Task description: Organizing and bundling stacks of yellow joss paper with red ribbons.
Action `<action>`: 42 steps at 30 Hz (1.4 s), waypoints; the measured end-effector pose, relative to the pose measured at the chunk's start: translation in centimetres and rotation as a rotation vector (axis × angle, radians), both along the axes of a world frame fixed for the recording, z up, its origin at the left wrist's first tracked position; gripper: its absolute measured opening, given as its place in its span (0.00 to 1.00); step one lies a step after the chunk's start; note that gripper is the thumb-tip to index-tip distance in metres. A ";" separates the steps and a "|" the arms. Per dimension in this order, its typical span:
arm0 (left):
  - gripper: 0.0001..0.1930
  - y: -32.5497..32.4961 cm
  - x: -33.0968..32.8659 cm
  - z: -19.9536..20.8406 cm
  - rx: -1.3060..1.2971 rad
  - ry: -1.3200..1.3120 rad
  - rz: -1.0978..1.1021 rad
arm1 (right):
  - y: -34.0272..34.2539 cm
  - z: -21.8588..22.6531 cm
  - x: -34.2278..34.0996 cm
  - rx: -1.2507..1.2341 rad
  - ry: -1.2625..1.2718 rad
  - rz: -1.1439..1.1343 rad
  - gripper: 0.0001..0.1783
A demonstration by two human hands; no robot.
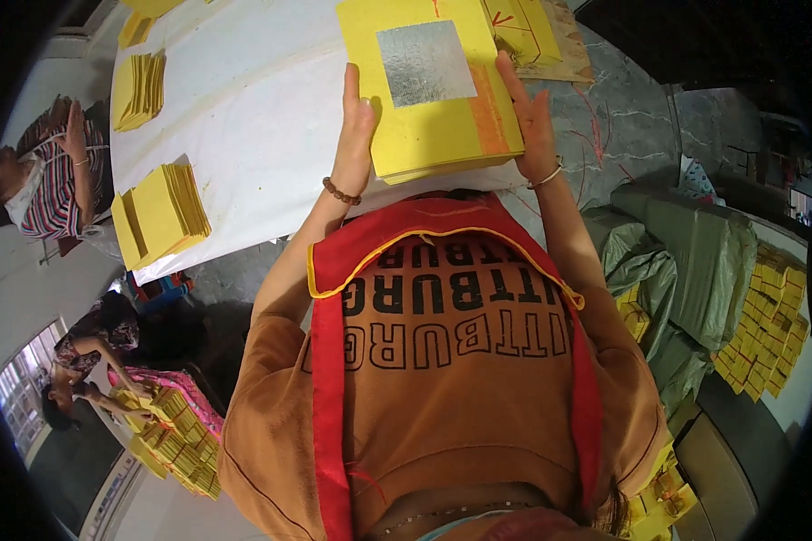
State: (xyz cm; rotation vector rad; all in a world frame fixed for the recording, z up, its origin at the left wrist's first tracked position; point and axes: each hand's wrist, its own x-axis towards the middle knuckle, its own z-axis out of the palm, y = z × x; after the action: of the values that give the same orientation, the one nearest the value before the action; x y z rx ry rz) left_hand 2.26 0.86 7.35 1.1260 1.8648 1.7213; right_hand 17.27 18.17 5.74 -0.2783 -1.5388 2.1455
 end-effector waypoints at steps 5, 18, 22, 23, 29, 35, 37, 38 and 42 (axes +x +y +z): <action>0.32 -0.2 -0.7 2.0 -0.137 0.592 0.056 | -0.4 0.6 0.5 -0.001 -0.028 -0.050 0.42; 0.22 1.3 1.0 4.9 -0.290 1.193 -0.350 | -0.5 0.1 3.9 0.441 -0.161 0.028 0.44; 0.21 1.4 0.8 5.6 -0.316 1.150 -0.407 | -0.7 0.3 4.1 0.366 -0.137 0.040 0.43; 0.21 1.4 0.8 5.5 -0.316 1.153 -0.406 | -0.8 0.3 4.0 0.367 -0.135 0.039 0.43; 0.20 1.6 0.8 5.6 -0.238 1.225 -0.392 | -1.2 0.5 3.7 0.293 -0.116 0.016 0.38; 0.18 1.9 0.2 5.8 -0.197 1.190 -0.408 | -1.3 1.2 3.0 0.348 -0.186 -0.148 0.30; 0.17 2.0 -0.2 6.2 -0.265 1.041 -0.439 | -0.7 1.5 2.8 0.336 -0.190 -0.118 0.28; 0.17 2.0 -0.2 6.4 -0.265 1.042 -0.442 | -0.3 1.4 2.9 0.335 -0.189 -0.121 0.28; 0.16 2.1 0.0 6.4 -0.227 0.979 -0.448 | 0.3 1.5 3.0 0.358 -0.209 -0.088 0.23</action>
State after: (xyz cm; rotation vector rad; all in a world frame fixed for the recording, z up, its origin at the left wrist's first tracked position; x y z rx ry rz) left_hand 2.25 3.00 13.76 2.3097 1.9492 0.6958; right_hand 20.26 18.48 7.24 -0.4479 -1.9533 1.7774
